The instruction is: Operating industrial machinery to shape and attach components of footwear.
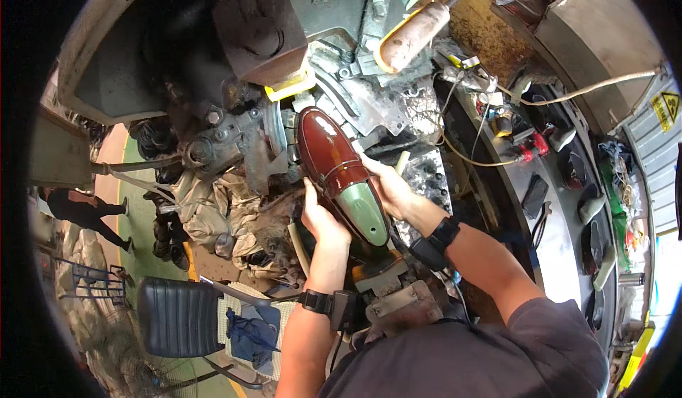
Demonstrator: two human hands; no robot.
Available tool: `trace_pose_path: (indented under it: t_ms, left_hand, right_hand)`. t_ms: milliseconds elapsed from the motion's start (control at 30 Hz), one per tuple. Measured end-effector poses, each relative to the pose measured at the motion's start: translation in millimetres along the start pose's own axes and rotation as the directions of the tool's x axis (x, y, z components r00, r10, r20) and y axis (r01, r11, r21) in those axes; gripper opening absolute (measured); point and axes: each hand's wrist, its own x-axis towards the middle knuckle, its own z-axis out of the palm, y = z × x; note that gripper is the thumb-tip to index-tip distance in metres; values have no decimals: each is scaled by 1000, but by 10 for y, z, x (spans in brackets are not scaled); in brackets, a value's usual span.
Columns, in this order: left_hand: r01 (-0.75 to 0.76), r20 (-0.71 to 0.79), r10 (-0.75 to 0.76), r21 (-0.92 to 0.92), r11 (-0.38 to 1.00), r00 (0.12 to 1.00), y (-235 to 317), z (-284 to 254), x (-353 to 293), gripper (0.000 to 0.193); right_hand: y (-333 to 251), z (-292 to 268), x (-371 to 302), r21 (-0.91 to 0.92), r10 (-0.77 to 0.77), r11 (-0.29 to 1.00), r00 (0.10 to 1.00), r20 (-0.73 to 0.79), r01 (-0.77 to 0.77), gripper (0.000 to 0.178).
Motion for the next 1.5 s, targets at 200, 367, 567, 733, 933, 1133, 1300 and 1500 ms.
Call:
trace_pose_path:
  t_ms: [200, 367, 567, 733, 933, 1133, 1300, 1500]
  left_hand:
    - [-2, 0, 2, -36, 999, 1000, 14, -26, 42, 43]
    - [-118, -145, 116, -5, 993, 983, -64, -98, 51, 36]
    - [-134, -149, 133, 4, 991, 980, -45, -119, -41, 37]
    - [-98, -93, 101, 31, 995, 991, -34, -146, -10, 42]
    - [-32, -85, 34, 32, 999, 996, -4, -159, 29, 42]
    - [29, -34, -29, -7, 1000, 999, -59, -114, 43, 43]
    - [-70, -26, 71, 15, 997, 997, -103, -238, 156, 46]
    - [-247, -142, 270, 162, 955, 952, -170, -153, 135, 45]
  right_hand:
    - [126, -14, 15, -39, -203, 979, 977, -62, 201, 36]
    - [131, 183, -96, -27, -213, 977, 957, -196, 212, 20]
    - [112, 379, -239, -24, -174, 984, 939, -298, 174, 17]
    - [79, 371, -224, -19, -190, 981, 951, -243, 191, 16]
    - [69, 447, -219, -18, -202, 979, 940, -276, 205, 15]
    - [58, 332, -154, -75, -299, 954, 918, -260, 289, 10]
    - [101, 327, -98, -60, -258, 966, 920, -296, 252, 9]
    - [129, 243, -11, 6, -284, 956, 925, -254, 295, 16]
